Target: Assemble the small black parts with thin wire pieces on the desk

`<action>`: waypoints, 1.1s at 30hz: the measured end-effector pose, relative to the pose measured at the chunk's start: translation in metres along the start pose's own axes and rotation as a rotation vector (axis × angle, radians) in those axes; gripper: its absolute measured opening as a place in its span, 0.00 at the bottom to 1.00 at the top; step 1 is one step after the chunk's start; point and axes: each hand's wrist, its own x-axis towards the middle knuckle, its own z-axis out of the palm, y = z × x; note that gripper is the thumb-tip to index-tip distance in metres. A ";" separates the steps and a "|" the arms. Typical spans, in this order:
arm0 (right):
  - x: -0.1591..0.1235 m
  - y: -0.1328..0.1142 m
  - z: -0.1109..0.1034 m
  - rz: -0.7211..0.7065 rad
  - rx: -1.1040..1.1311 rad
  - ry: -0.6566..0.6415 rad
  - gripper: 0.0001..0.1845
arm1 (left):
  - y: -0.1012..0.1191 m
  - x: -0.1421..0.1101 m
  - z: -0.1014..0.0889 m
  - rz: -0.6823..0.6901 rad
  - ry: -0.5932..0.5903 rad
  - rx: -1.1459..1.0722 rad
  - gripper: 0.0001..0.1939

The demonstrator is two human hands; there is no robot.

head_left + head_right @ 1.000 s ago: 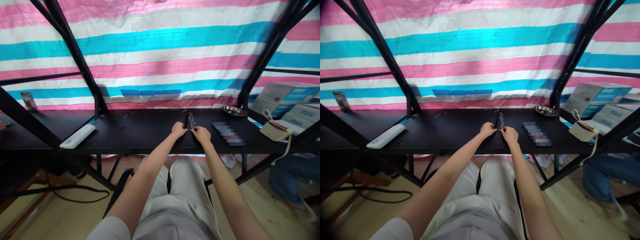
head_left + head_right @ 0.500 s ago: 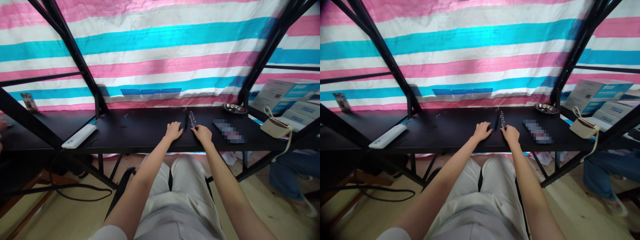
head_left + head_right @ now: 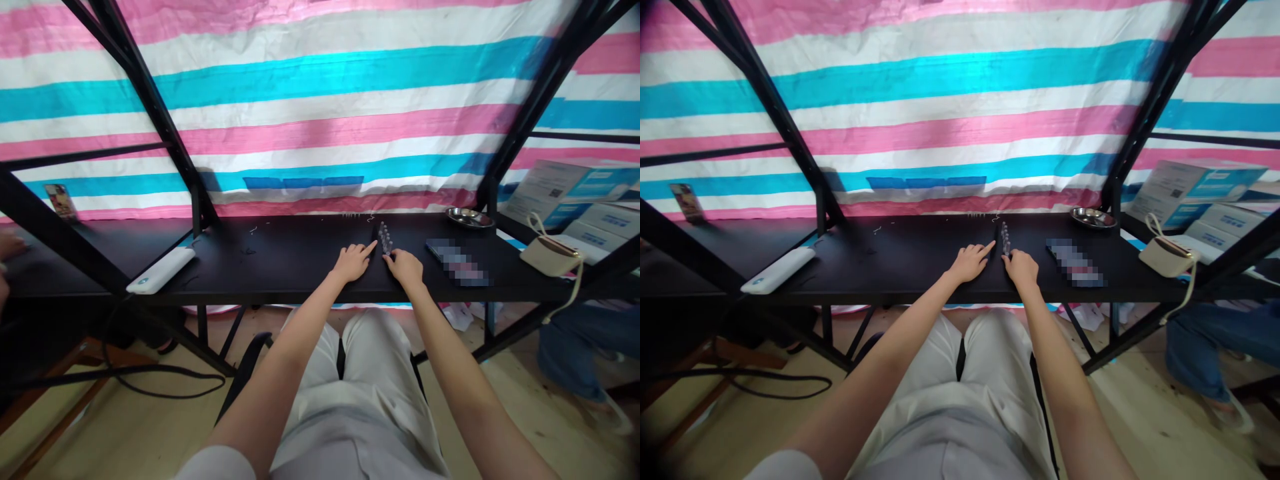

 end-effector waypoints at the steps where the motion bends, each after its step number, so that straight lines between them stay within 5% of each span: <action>1: 0.000 0.000 0.000 -0.002 -0.005 -0.006 0.20 | 0.000 0.000 0.001 -0.005 0.001 -0.003 0.28; 16: 0.004 -0.005 -0.002 -0.024 -0.057 -0.029 0.21 | 0.000 0.000 -0.005 0.016 0.112 -0.016 0.07; 33: -0.002 -0.012 -0.004 -0.214 -0.102 -0.042 0.17 | 0.000 -0.003 -0.010 -0.048 0.252 -0.154 0.12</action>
